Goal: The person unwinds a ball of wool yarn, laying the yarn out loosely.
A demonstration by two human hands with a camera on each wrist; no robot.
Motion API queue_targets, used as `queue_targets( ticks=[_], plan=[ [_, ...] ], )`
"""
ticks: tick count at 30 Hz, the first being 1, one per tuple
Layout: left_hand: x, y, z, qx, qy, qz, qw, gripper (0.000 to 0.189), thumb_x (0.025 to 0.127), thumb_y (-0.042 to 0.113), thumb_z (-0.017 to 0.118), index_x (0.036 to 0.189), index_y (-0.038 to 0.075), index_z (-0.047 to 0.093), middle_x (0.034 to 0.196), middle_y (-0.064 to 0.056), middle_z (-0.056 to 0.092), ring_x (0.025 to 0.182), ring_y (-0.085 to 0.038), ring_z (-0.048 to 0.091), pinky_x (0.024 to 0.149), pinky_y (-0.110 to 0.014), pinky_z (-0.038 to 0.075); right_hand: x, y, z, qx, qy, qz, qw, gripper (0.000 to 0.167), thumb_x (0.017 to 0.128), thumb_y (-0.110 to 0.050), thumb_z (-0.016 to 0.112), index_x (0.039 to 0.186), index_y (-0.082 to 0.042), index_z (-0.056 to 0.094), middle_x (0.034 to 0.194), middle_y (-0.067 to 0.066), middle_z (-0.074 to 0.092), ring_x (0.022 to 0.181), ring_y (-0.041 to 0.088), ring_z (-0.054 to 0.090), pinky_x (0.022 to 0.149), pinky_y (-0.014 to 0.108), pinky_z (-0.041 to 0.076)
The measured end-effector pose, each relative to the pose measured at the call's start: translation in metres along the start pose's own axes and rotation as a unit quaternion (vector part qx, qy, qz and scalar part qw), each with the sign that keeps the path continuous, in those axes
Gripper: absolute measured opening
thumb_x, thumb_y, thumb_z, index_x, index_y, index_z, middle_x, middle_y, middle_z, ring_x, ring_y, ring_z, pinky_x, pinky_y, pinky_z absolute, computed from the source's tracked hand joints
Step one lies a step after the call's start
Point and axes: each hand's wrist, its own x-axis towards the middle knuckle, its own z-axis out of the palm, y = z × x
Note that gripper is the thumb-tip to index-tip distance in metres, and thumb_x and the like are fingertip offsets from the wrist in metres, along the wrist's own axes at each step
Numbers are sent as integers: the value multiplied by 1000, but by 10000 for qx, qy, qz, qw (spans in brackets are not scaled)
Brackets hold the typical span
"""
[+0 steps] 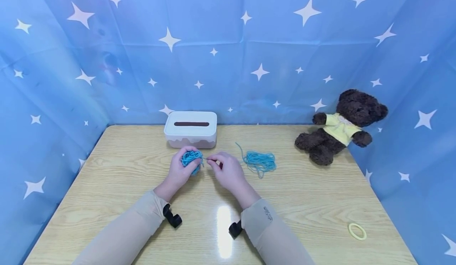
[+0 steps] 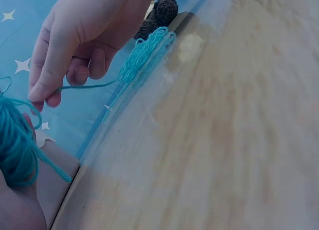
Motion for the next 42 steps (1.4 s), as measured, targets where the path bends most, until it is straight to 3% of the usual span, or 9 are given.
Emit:
queue_targets(
  ticks=[15, 21, 27, 34, 39, 42],
  plan=[
    [1, 3, -2, 14, 195, -170, 9997, 27, 93, 6, 74, 120, 6, 69, 117, -17, 75, 106, -18, 68, 95, -27, 57, -20, 40, -43, -174, 631, -15, 9979, 15, 106, -21, 74, 114, -12, 84, 106, 5, 81, 69, 9, 57, 62, 25, 50],
    [0, 3, -3, -64, 235, -215, 9995, 24, 92, 3, 76, 114, 6, 69, 113, -17, 75, 103, -16, 68, 92, -24, 57, -28, 51, -60, -312, 762, 287, 9962, 20, 106, -24, 75, 117, -10, 84, 111, 8, 82, 70, 11, 58, 62, 25, 49],
    [1, 4, -1, -60, 30, -195, 9998, 26, 88, 2, 85, 109, 5, 70, 110, -18, 77, 98, -13, 72, 91, -22, 59, -35, 57, -72, -443, 811, 558, 9942, 22, 106, -25, 74, 118, -10, 84, 119, 11, 80, 72, 14, 57, 62, 26, 47],
    [0, 4, 0, -174, 112, -87, 9997, 18, 86, -6, 70, 102, 2, 71, 108, -21, 75, 98, -15, 68, 89, -22, 55, -43, 65, -81, -738, 720, 564, 9931, 23, 108, -27, 72, 120, -10, 83, 117, 11, 79, 70, 12, 55, 61, 27, 46],
    [0, 3, -1, -441, -63, -4, 9990, 18, 91, -9, 61, 105, -1, 68, 115, -23, 80, 108, -21, 75, 93, -21, 57, -48, 73, -89, -865, 820, 577, 9912, 19, 107, -23, 73, 116, -10, 84, 113, 10, 80, 67, 10, 54, 60, 27, 45],
    [1, 2, -2, -404, -77, -24, 9992, 16, 93, -7, 61, 106, 1, 68, 108, -21, 81, 101, -18, 76, 89, -22, 58, -51, 76, -94, -938, 840, 584, 9903, 18, 107, -22, 73, 115, -9, 83, 111, 10, 79, 66, 9, 53, 58, 28, 44]
  ],
)
